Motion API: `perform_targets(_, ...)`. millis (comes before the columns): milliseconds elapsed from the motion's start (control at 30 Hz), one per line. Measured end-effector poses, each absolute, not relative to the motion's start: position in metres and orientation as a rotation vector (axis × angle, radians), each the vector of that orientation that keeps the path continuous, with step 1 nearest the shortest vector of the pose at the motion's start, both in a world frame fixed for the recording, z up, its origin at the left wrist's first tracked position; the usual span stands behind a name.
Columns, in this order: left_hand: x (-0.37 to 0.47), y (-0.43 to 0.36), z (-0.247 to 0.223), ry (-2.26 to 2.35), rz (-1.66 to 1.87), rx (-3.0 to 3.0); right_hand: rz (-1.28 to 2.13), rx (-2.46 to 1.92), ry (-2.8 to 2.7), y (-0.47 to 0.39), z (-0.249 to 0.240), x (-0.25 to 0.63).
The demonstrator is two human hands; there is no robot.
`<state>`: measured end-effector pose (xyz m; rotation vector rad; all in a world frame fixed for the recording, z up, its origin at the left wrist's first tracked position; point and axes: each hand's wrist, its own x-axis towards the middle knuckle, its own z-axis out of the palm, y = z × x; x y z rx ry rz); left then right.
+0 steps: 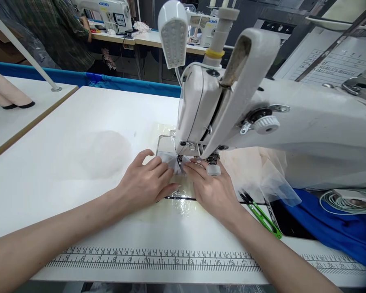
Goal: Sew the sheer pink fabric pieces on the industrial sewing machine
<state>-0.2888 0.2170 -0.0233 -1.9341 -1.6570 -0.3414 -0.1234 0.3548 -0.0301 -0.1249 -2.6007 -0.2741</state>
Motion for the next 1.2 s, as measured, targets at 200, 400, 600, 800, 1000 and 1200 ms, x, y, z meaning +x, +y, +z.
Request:
perform_targets(200,-0.292,0.214,-0.021,-1.733,-0.409,-2.001,-0.215,-0.087,-2.566,0.346,-0.025,-0.123)
perform_targets(400,-0.296,0.213,-0.019,-1.646,-0.416,-1.985,-0.226,-0.078,-2.539,0.343,-0.023,-0.122)
perform_targets(600,-0.296,0.211,-0.016,-1.698,-0.638,-2.126,-0.071,0.047,-2.573,0.340,-0.023,-0.121)
perform_targets(800,-0.298,0.215,-0.019,-1.714,-0.702,-2.231,0.045,-0.073,-2.577,0.338,-0.024,-0.119)
perform_targets(1000,-0.298,0.218,-0.026,-1.754,-0.565,-2.245,0.178,-0.134,-2.655,0.341,-0.028,-0.122)
perform_targets(1200,-0.296,0.217,-0.028,-1.748,-0.454,-2.211,-0.053,-0.185,-2.690,0.343,-0.027,-0.122)
